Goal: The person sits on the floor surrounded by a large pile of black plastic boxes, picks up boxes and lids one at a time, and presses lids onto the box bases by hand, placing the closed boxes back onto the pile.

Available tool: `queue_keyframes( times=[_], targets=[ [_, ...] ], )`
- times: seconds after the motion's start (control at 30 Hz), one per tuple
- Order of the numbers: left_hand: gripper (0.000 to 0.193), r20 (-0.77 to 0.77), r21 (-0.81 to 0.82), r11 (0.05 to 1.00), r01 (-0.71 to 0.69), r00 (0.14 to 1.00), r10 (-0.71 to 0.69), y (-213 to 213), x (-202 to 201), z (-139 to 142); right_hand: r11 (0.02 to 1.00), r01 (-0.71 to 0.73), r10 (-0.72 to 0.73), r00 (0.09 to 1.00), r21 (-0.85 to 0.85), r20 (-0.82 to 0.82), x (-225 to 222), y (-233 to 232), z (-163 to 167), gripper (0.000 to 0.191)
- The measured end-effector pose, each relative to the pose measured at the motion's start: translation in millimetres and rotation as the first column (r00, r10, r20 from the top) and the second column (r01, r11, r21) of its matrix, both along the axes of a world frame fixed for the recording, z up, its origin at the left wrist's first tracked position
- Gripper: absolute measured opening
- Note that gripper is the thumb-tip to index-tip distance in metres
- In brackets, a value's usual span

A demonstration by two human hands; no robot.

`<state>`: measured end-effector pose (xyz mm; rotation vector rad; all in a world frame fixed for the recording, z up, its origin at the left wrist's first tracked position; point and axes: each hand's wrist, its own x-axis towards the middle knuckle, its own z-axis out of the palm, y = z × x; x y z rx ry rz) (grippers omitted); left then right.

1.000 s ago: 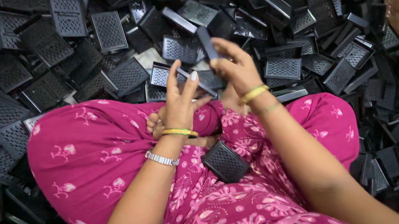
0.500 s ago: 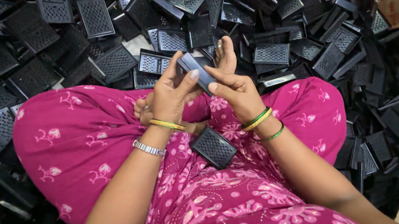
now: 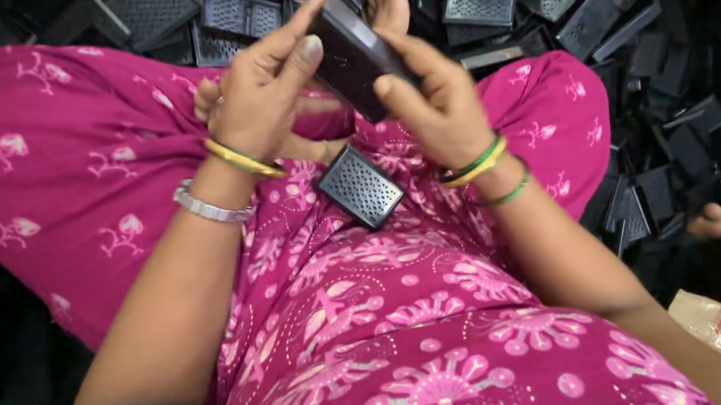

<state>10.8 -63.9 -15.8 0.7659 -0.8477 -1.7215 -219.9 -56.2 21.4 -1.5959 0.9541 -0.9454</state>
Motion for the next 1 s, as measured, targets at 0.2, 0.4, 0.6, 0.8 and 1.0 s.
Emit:
queue_keyframes(
  times=[0.2, 0.4, 0.6, 0.8, 1.0],
  targets=[
    [0.034, 0.349, -0.07, 0.967, 0.245, 0.914, -0.207, 15, 11, 23, 0.916, -0.064, 0.113, 0.988, 0.396, -0.103, -38, 27, 27, 0.043],
    [0.03, 0.333, -0.238, 0.942, -0.235, 0.892, 0.306, 2, 26, 18, 0.893, -0.446, 0.279, 0.664, -0.068, -0.693, -34, 51, 14, 0.048],
    [0.032, -0.006, -0.103, 0.782, -0.615, 0.787, 0.617, -37, 47, -14, 0.98, -0.142, 0.196, 0.622, 0.138, -0.758, -2, -8, -14, 0.029],
    [0.024, -0.016, 0.146, 0.739, -0.657, 0.746, 0.666, -75, 55, -59, 0.801, -0.29, -0.334, 0.51, -0.524, -0.793, 52, -125, -96, 0.06],
    [0.023, 0.098, 0.197, 0.788, -0.584, 0.811, 0.577, -67, 40, -81, 0.947, -0.238, -0.108, 0.391, -0.214, -0.914, 39, -140, -102, 0.068]
  ],
)
